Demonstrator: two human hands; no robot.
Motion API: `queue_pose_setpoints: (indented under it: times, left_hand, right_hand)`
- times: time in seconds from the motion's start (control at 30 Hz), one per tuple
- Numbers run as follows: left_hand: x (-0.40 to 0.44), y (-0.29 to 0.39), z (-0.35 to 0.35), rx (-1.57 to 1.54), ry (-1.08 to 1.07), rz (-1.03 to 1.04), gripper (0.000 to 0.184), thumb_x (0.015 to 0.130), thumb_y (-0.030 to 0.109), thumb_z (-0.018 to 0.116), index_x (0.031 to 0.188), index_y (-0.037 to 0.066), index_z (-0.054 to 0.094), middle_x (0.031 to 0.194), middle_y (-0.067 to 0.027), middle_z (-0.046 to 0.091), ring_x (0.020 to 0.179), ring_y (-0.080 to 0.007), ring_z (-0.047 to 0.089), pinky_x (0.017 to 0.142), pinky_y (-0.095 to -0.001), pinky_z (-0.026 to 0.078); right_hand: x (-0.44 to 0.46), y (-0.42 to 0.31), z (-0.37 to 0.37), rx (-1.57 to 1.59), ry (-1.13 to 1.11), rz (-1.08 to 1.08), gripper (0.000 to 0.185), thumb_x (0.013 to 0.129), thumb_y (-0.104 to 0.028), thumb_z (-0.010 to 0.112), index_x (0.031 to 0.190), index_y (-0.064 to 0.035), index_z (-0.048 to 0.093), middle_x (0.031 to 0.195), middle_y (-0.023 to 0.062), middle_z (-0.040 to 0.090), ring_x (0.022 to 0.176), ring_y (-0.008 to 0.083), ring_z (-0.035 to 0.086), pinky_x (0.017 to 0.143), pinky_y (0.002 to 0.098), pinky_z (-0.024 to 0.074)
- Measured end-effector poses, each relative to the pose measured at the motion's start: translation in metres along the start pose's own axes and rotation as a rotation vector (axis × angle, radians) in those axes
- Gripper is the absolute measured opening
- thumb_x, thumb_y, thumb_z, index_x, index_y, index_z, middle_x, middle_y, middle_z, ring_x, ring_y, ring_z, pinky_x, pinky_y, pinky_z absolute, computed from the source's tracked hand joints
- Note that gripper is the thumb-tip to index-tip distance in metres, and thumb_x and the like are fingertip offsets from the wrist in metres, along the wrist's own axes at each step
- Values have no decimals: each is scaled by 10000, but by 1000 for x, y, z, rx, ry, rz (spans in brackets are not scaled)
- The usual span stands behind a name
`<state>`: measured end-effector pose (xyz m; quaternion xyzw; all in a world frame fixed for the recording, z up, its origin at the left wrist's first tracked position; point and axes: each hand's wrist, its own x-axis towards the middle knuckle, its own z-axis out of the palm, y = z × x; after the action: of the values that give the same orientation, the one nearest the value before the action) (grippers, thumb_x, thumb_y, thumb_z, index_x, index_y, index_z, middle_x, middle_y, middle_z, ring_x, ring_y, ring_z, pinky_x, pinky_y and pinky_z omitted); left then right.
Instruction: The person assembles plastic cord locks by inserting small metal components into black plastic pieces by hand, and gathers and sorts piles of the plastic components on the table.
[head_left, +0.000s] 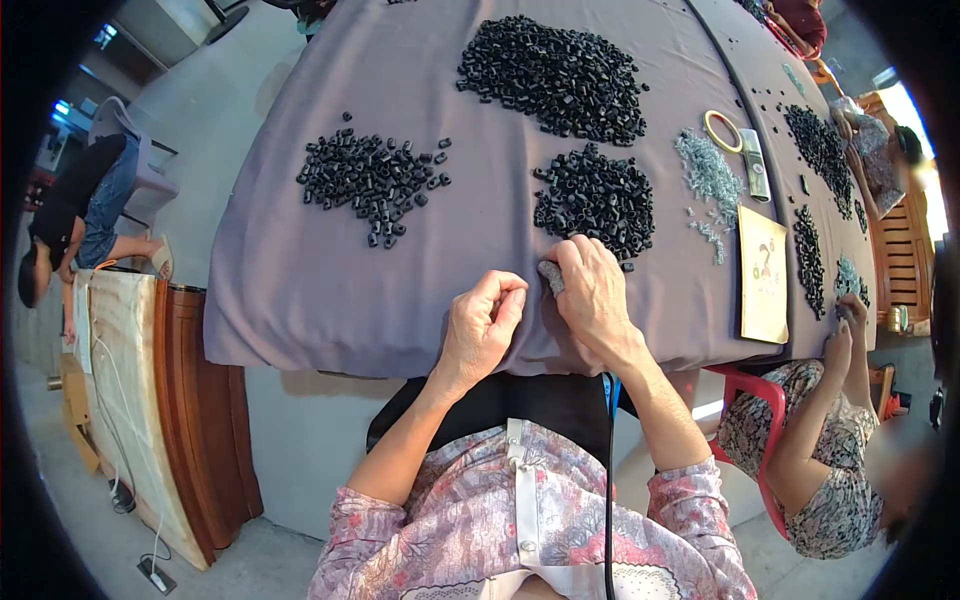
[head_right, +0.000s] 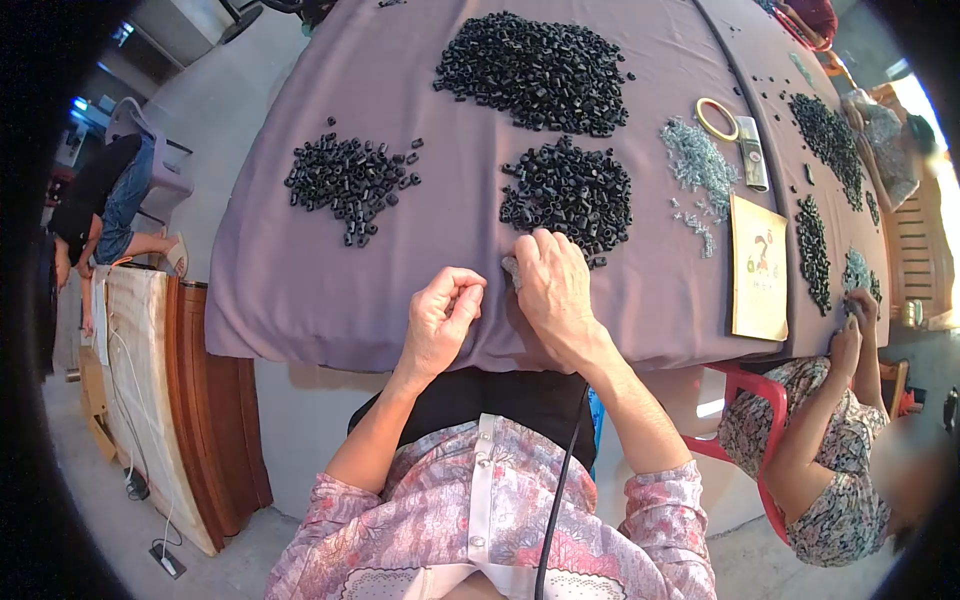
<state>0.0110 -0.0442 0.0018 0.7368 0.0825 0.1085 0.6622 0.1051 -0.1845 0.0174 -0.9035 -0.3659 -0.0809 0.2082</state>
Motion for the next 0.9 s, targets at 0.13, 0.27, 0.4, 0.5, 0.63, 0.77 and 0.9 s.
queue_pose_setpoints:
  times: [0.13, 0.27, 0.4, 0.5, 0.63, 0.77, 0.9]
  left_hand:
    - [1, 2, -6, 26, 35, -27, 57, 904, 39, 535, 925, 3, 574, 693, 21, 541, 595, -36, 494, 529, -191, 414]
    - [-1, 1, -9, 27, 40, -26, 58, 899, 41, 543, 923, -2, 574, 677, 15, 545, 586, -39, 496, 520, -198, 416]
    - [-2, 2, -5, 70, 70, 44, 53, 886, 47, 558, 904, 1, 575, 609, -17, 535, 531, -54, 485, 489, -226, 401]
    - [-3, 3, -3, 80, 64, 52, 51, 888, 42, 557, 910, 1, 578, 612, -5, 534, 547, -46, 481, 500, -217, 398]
    - [-4, 0, -4, 95, 72, 118, 50, 890, 37, 559, 918, 1, 580, 626, 9, 534, 562, -34, 474, 508, -204, 395]
    - [-2, 5, -6, 19, 28, -36, 94, 916, 95, 546, 938, 10, 581, 671, 5, 570, 561, -29, 484, 488, -194, 403]
    - [5, 17, -11, -273, 30, -203, 171, 928, 122, 540, 1050, 13, 590, 756, -20, 623, 570, -38, 514, 496, -192, 440]
  right_hand:
    - [-1, 1, 0, -6, 66, -41, 182, 668, -19, 574, 847, -52, 572, 791, 96, 518, 774, 279, 525, 690, 389, 426]
    - [5, -5, -16, 104, 86, 13, 298, 635, 44, 544, 917, -34, 606, 826, 109, 541, 805, 305, 545, 717, 390, 451]
    - [24, 3, -20, 18, 207, -4, 260, 652, 43, 566, 887, -56, 617, 829, 93, 520, 799, 282, 523, 696, 382, 433]
    - [33, 15, -8, -46, 111, 30, 268, 657, 39, 568, 902, -56, 619, 839, 96, 519, 821, 284, 518, 721, 392, 425]
    - [36, 14, -7, -19, 70, 5, 260, 654, 40, 563, 893, -50, 612, 838, 100, 515, 826, 292, 515, 732, 393, 416]
    - [35, 14, -12, 52, 103, -30, 229, 667, 47, 576, 880, -37, 589, 819, 112, 518, 813, 308, 518, 720, 400, 424]
    - [23, -11, -22, 496, 16, 192, 209, 724, 60, 586, 920, -10, 592, 798, 102, 586, 762, 235, 579, 695, 335, 462]
